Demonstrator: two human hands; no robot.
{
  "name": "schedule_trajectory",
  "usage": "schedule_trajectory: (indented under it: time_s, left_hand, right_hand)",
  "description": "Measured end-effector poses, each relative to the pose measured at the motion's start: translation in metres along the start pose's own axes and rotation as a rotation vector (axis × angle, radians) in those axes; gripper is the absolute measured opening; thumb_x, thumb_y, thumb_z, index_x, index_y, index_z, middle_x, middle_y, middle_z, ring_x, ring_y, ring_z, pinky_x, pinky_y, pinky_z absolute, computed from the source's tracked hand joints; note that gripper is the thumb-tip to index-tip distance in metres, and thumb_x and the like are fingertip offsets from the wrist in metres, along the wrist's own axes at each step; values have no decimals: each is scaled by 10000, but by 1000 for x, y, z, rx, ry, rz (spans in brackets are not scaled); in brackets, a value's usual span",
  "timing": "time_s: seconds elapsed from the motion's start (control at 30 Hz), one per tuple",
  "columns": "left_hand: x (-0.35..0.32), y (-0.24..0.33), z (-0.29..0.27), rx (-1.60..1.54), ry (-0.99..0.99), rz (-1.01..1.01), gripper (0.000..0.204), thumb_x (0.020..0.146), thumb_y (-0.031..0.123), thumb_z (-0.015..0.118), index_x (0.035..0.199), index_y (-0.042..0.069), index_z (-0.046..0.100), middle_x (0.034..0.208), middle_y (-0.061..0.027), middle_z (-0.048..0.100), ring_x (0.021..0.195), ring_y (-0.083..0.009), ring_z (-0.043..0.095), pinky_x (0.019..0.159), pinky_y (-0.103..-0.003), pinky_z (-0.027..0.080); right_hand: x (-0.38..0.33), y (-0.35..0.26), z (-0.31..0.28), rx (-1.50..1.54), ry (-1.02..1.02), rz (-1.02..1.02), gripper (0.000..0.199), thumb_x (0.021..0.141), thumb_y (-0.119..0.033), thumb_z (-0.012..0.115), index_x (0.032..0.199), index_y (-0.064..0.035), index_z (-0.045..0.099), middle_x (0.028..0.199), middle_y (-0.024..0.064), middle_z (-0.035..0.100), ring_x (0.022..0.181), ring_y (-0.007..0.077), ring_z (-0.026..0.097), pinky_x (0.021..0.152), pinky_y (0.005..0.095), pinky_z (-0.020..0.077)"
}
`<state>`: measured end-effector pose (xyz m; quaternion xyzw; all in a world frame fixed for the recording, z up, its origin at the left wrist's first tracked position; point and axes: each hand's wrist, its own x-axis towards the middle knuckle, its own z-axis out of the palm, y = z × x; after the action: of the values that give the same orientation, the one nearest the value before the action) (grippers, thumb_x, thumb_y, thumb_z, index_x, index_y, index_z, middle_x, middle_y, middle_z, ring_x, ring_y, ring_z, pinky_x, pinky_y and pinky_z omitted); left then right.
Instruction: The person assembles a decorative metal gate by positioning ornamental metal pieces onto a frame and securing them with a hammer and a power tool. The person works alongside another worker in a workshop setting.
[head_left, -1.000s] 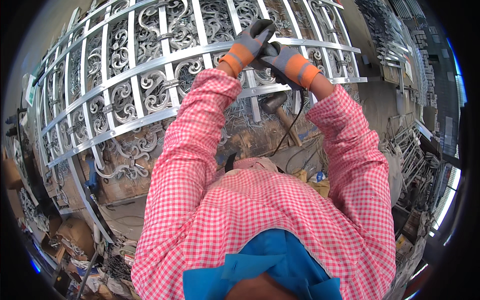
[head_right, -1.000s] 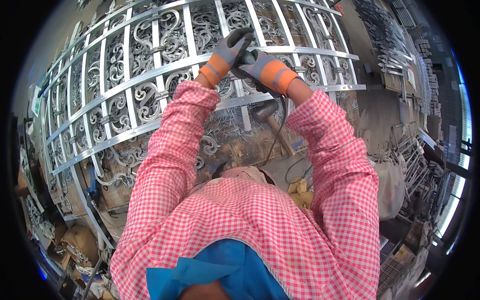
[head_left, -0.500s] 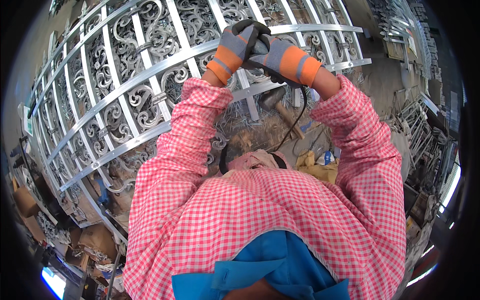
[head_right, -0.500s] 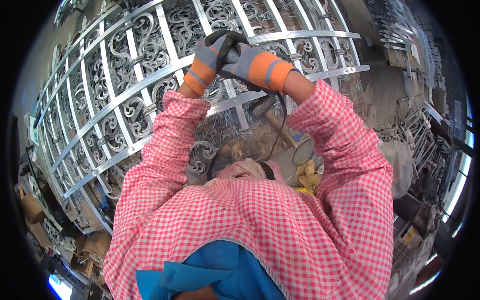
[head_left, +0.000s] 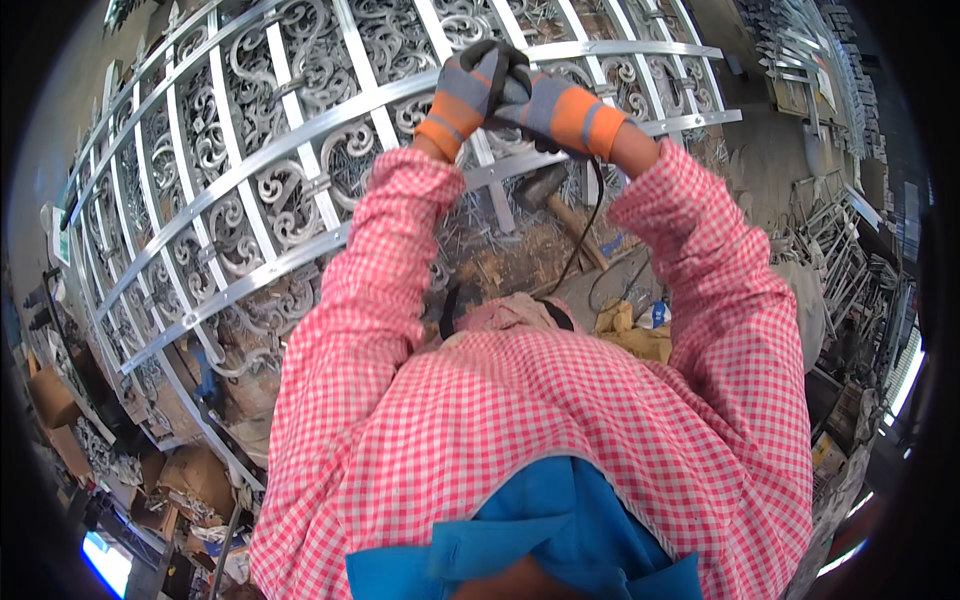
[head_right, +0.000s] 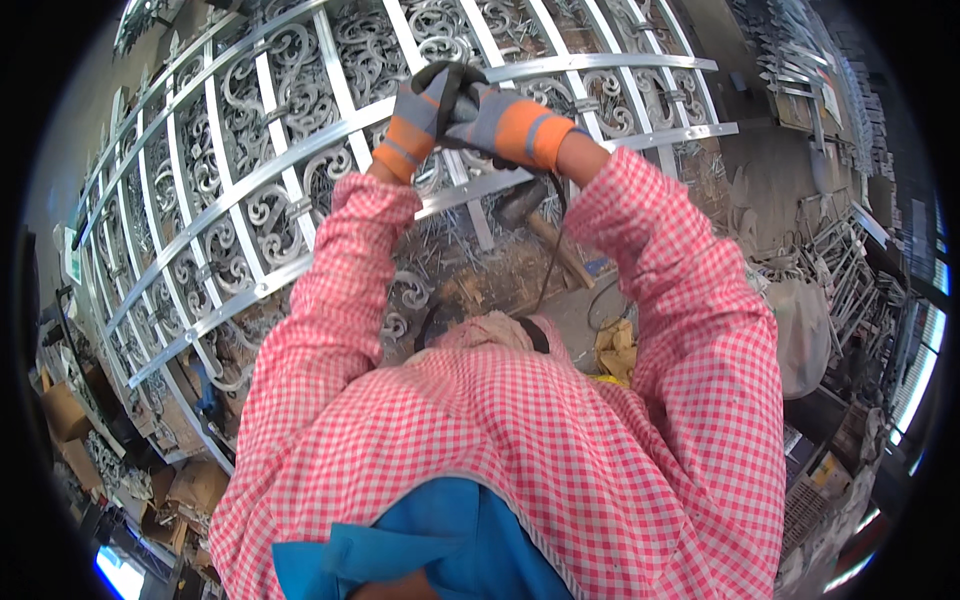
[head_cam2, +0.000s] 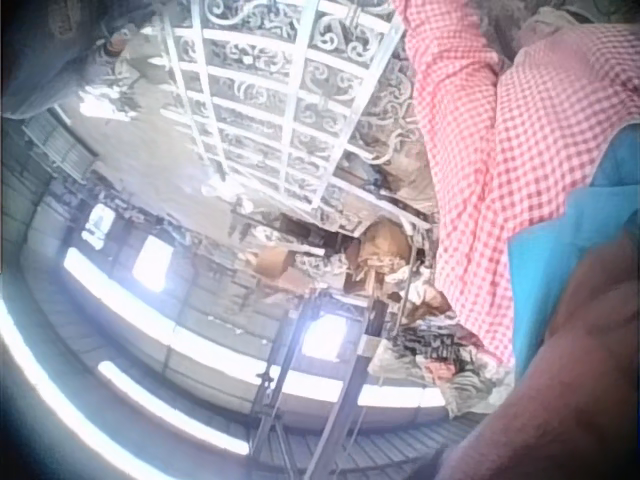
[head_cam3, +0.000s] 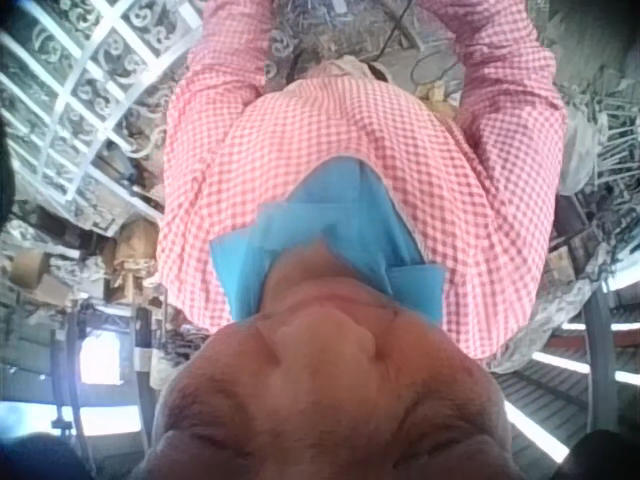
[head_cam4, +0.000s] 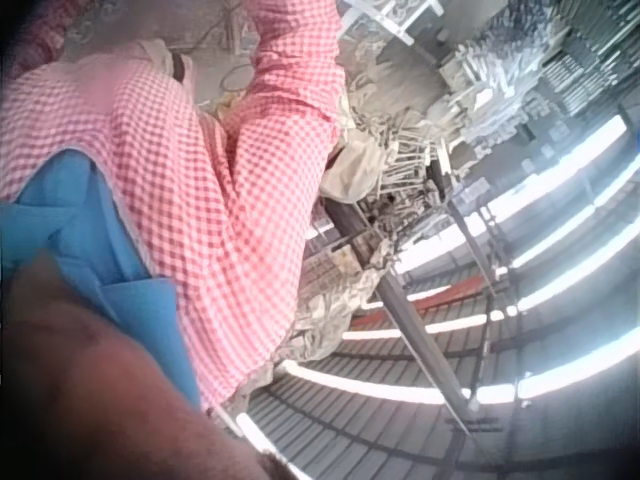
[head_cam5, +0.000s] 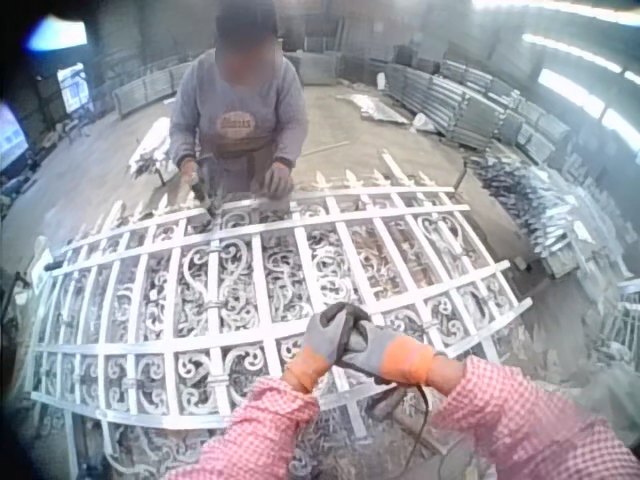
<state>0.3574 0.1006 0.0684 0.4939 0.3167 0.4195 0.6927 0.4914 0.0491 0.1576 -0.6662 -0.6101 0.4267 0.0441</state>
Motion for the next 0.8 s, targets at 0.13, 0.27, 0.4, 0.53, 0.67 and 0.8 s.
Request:
schedule_trajectory:
  time_s: [0.13, 0.27, 0.4, 0.53, 0.67, 0.8]
  left_hand:
    - [-18, 1, 0, 193, 335, 310, 423, 859, 209, 694, 1208, 27, 541, 1015, -127, 645, 976, -224, 619, 860, -325, 488]
    - [-141, 7, -19, 371, 282, 207, 264, 817, 68, 715, 1055, 16, 615, 909, -124, 664, 809, -218, 668, 734, -302, 525]
    - [-194, -96, -30, 1336, -205, -260, 272, 867, 311, 615, 1086, 150, 604, 1048, -112, 653, 980, -316, 641, 817, -430, 516]
    - [-193, -154, -25, 1637, -165, -84, 133, 808, 155, 595, 928, 135, 651, 960, -102, 645, 936, -279, 645, 715, -387, 551]
    - [-193, -167, -30, 1618, -80, 60, 116, 825, 189, 597, 917, 141, 651, 925, -86, 655, 851, -296, 654, 712, -398, 541]
    - [-201, -121, -14, 1468, -171, -147, 161, 896, 301, 589, 955, 160, 637, 966, -90, 661, 907, -274, 657, 729, -409, 533]
  right_hand:
    - [-5, 2, 1, 57, 53, -19, 628, 763, -481, 719, 1121, 12, 570, 686, 107, 628, 486, 192, 582, 477, 338, 484]
    - [-60, -14, -23, 448, 105, 30, 487, 825, -341, 737, 1177, -53, 564, 674, 40, 600, 495, 92, 544, 434, 239, 432]
    - [-137, -6, -15, 650, 325, -46, 482, 828, -272, 744, 1206, -39, 555, 768, 51, 641, 584, 105, 593, 491, 234, 452]
    - [-221, 0, 20, 813, 480, 86, 480, 829, -229, 715, 1225, -20, 543, 859, 76, 667, 612, 121, 605, 518, 254, 474]
    - [-286, 25, 42, 862, 581, 151, 426, 864, -224, 647, 1214, -5, 539, 907, 107, 689, 625, 130, 618, 526, 257, 476]
    - [-330, 77, 39, 677, 666, 110, 405, 875, -258, 630, 1174, 5, 556, 896, 110, 688, 626, 127, 616, 523, 254, 462]
